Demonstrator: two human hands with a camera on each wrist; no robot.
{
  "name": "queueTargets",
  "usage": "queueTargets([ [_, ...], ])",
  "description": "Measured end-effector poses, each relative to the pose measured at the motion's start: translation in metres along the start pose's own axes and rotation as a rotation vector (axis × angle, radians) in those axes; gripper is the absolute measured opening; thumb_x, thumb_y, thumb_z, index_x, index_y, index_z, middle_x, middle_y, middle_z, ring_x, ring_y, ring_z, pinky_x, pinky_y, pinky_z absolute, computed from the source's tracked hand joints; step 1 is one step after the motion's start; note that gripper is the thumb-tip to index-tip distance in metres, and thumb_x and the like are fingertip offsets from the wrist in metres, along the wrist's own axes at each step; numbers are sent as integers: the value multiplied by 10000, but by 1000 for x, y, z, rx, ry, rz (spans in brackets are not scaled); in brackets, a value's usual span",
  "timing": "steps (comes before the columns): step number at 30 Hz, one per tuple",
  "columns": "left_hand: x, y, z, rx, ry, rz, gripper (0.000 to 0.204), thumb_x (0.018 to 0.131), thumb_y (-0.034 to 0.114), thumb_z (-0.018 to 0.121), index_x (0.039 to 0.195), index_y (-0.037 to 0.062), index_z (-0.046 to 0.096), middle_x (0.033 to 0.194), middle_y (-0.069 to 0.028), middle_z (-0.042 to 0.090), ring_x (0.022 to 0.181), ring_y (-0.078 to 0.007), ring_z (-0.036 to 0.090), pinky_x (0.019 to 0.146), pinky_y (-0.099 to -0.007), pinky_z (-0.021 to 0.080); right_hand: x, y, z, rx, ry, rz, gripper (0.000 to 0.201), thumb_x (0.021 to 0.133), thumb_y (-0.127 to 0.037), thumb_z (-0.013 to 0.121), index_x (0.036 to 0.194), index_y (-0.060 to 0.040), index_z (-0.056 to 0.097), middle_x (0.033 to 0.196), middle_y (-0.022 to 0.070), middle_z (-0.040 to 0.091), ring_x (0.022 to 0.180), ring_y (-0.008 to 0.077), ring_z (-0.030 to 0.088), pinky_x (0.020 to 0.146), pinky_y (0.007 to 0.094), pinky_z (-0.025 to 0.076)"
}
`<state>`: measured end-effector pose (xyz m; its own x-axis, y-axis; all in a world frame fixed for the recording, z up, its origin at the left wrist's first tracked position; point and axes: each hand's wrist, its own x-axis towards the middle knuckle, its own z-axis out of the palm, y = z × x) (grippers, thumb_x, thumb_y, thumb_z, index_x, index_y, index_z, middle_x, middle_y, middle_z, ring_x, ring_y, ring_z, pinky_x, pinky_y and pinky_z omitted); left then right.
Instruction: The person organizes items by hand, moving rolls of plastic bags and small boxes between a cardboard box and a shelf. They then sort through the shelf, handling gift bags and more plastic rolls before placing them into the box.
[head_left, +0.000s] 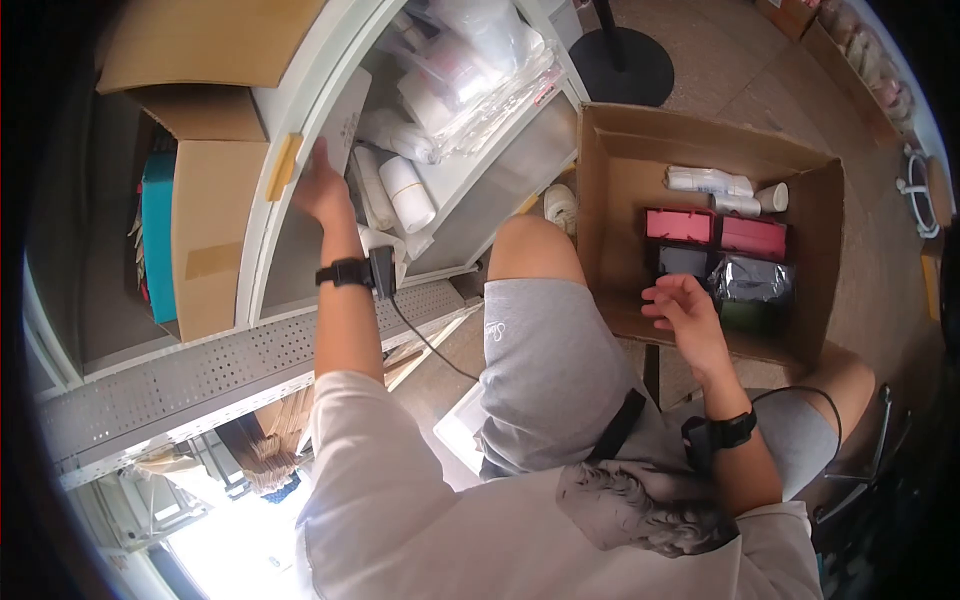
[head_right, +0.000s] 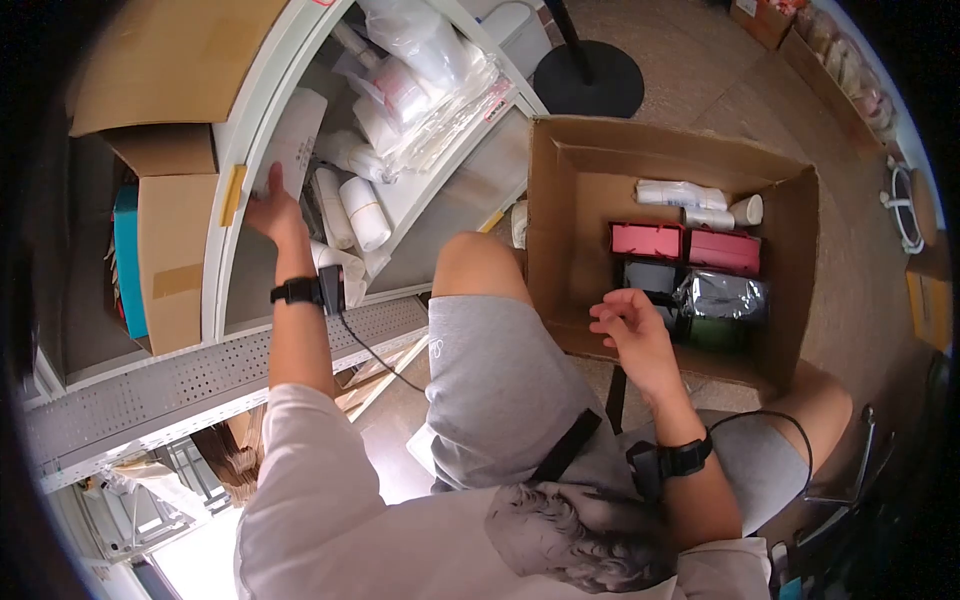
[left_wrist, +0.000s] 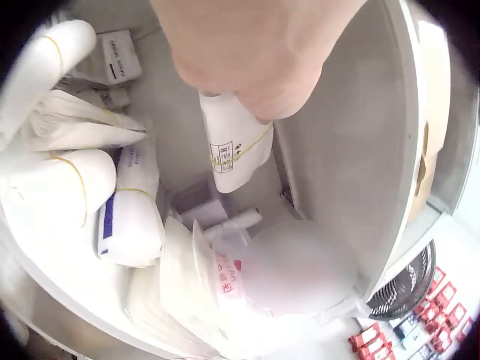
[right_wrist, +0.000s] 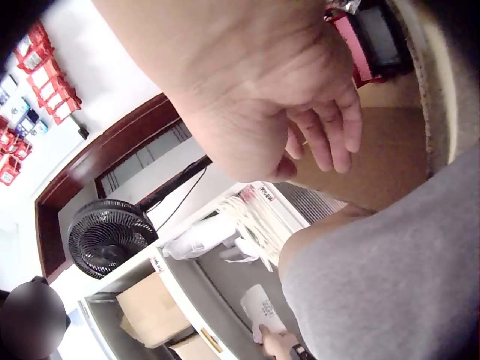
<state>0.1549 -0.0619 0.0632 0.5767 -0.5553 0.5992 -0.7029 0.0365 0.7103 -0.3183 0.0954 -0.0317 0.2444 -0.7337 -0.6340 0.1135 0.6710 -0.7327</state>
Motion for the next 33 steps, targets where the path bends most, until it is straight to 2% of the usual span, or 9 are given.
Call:
queueTargets([
  [2,11,-5,11,401,28,54,579,809,96,797,1283,-69,507,1294,-211,585,1121,-290,593,980,-354,466,0,1,-3,-1,-1,9,187,970,-120,559,1148,-69,537,1087,71,662,918,148,650,759,269,486],
  [7,21,-46,-12,243,327,-225,501,770,22,794,1202,-81,564,1208,-245,625,1037,-307,627,919,-381,503,1,-3,-7,22,26,-12,184,977,-115,552,1153,-65,541,1094,71,665,931,150,652,754,263,486],
  [10,52,-166,-55,282,459,-56,460,782,-4,762,1192,-68,562,1165,-234,640,1024,-309,630,906,-396,512,7,6,-9,23,20,4,176,982,-119,547,1149,-65,543,1099,73,664,939,150,651,758,265,486],
  [11,48,-174,-64,-347,359,-336,467,785,18,758,1192,-64,546,1174,-228,627,1028,-313,633,909,-417,516,8,8,-7,2,17,22,175,982,-118,545,1149,-65,542,1103,74,663,939,150,651,758,264,486],
  [12,43,-173,-69,-339,363,-341,467,785,18,758,1192,-64,546,1174,-228,627,1028,-313,633,909,-417,516,10,10,-6,-21,13,36,174,982,-117,543,1149,-65,541,1106,74,662,939,149,650,759,264,485],
  [14,33,-160,-68,307,391,-321,502,789,70,769,1208,-64,529,1226,-242,593,1065,-339,624,927,-418,511,13,12,-3,-36,8,54,174,982,-115,541,1149,-67,540,1107,74,662,939,148,648,760,264,486],
  [18,25,-162,-65,516,359,-281,453,805,80,745,1185,-53,538,1206,-251,583,1077,-370,611,937,-427,497,19,14,1,-47,6,71,176,978,-113,535,1150,-76,539,1107,75,662,940,147,645,764,267,489],
  [23,27,-148,-73,934,82,116,337,816,67,647,1139,-29,626,1120,-217,648,1074,-368,608,941,-446,472,22,15,2,-42,19,77,176,980,-124,539,1151,-82,540,1104,73,663,943,150,646,770,270,491],
  [33,31,-160,-96,1421,-428,-193,397,810,304,618,1123,63,662,1135,-209,655,1120,-367,583,955,-488,471,22,18,7,-70,-25,83,175,984,-140,547,1148,-82,540,1103,69,664,944,153,649,768,267,488],
])
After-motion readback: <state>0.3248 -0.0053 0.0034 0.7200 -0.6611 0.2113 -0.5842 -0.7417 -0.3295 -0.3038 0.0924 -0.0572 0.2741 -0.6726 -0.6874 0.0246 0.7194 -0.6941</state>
